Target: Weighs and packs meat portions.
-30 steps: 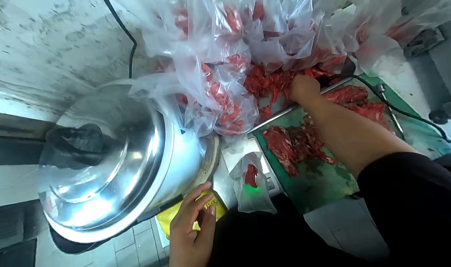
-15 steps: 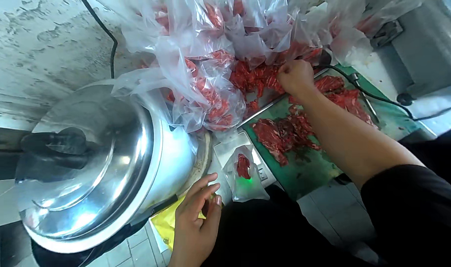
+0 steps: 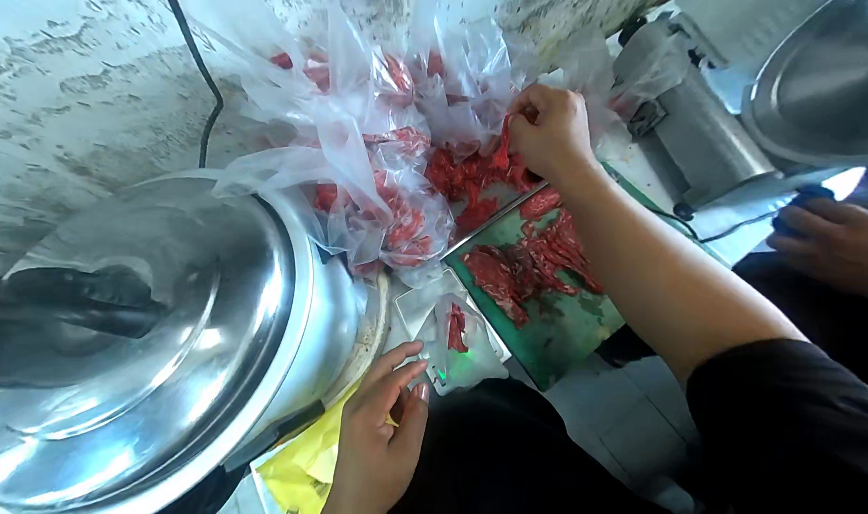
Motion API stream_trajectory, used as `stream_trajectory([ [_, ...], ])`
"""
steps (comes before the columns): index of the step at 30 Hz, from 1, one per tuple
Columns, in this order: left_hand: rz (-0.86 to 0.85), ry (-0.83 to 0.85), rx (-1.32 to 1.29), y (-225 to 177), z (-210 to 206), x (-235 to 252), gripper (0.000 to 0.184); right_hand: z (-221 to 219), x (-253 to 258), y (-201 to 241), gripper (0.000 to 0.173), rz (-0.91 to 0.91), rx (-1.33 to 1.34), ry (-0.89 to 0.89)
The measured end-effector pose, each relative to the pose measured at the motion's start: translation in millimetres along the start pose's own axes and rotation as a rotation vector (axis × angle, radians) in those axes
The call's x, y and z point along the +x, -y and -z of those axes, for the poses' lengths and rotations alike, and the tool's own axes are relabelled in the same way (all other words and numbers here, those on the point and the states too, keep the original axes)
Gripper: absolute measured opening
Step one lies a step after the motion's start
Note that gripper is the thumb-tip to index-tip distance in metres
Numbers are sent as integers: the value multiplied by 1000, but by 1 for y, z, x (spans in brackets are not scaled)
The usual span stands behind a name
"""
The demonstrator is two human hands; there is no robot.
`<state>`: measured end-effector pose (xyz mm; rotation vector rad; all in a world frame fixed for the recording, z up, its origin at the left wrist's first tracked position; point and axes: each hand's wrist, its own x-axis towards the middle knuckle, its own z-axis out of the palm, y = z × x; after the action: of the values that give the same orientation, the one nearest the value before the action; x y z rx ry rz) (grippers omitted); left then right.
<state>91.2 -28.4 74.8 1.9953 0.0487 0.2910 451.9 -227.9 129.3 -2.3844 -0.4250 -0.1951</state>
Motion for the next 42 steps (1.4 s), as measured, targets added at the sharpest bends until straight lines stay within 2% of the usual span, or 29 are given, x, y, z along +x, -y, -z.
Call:
stream_trajectory([
  [7, -23, 12, -54, 4, 3, 1, 21, 35, -22, 46, 14, 76, 124, 52],
  [10, -48, 25, -76, 5, 5, 2, 22, 59, -42, 67, 13, 198, 174, 60],
  [12, -100, 44, -51, 6, 5, 5, 29, 75, -58, 82, 12, 297, 228, 95],
  [17, -186, 146, 164, 9, -10, 16, 36, 101, -105, 106, 11, 500, 384, 272],
  [20, -112, 176, 239, 11, -19, 21, 40, 94, -136, 112, 11, 519, 393, 390],
  [23, -48, 199, 251, 11, -20, 24, 47, 64, -164, 105, 13, 533, 243, 487],
  [26, -39, 185, 227, 12, -21, 23, 49, 29, -187, 93, 23, 576, 11, 564],
  [28, -45, 173, 243, 12, -20, 23, 50, 17, -199, 89, 31, 605, -42, 598],
  [32, -37, 169, 279, 12, -20, 22, 51, 22, -206, 85, 32, 577, -38, 543],
  [37, -37, 164, 262, 11, -21, 20, 50, 34, -206, 73, 31, 438, 50, 510],
  [42, -67, 113, 165, 9, -18, 17, 40, 36, -211, 59, 26, 316, 157, 485],
])
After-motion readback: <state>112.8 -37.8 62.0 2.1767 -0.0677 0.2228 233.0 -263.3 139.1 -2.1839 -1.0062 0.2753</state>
